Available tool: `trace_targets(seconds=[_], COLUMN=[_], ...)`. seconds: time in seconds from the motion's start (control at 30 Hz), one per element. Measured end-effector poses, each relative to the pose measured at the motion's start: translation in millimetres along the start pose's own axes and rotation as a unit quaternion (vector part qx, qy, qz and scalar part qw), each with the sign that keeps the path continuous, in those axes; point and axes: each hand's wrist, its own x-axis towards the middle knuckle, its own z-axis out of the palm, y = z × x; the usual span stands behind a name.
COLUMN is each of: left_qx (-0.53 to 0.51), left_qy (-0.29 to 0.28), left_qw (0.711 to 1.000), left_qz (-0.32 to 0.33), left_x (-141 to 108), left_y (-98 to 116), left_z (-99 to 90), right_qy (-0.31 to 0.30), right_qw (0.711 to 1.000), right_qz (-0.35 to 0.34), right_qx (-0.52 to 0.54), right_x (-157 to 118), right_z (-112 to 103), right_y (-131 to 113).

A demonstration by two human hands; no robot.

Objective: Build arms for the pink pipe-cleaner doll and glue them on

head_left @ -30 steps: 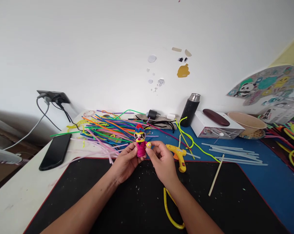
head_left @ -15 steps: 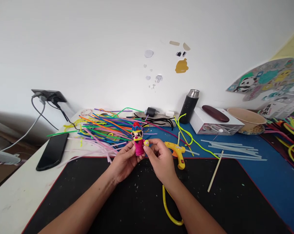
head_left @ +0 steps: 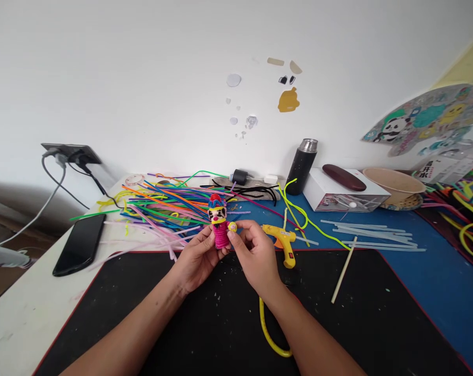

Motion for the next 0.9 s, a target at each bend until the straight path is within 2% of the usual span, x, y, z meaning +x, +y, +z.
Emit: trace_targets(seconds=[0.63,0.9], left_qx=[-0.014,-0.015], left_qy=[0.017,0.005], left_qw=[1.000,1.000], left_qz=[-0.001,-0.003], left_x=[0.2,0.2], left_y=[-1.2,-0.9], left_z=[1.0,1.6], right_qy=[0.000,-0.003], right_qw=[1.000,1.000], right_qz=[-0.001,0.005], right_qx=[0.016,0.020], right_x=[-0.1,0.3], right_z=[0.8,0.8], right_y=[-0.7,-1.9])
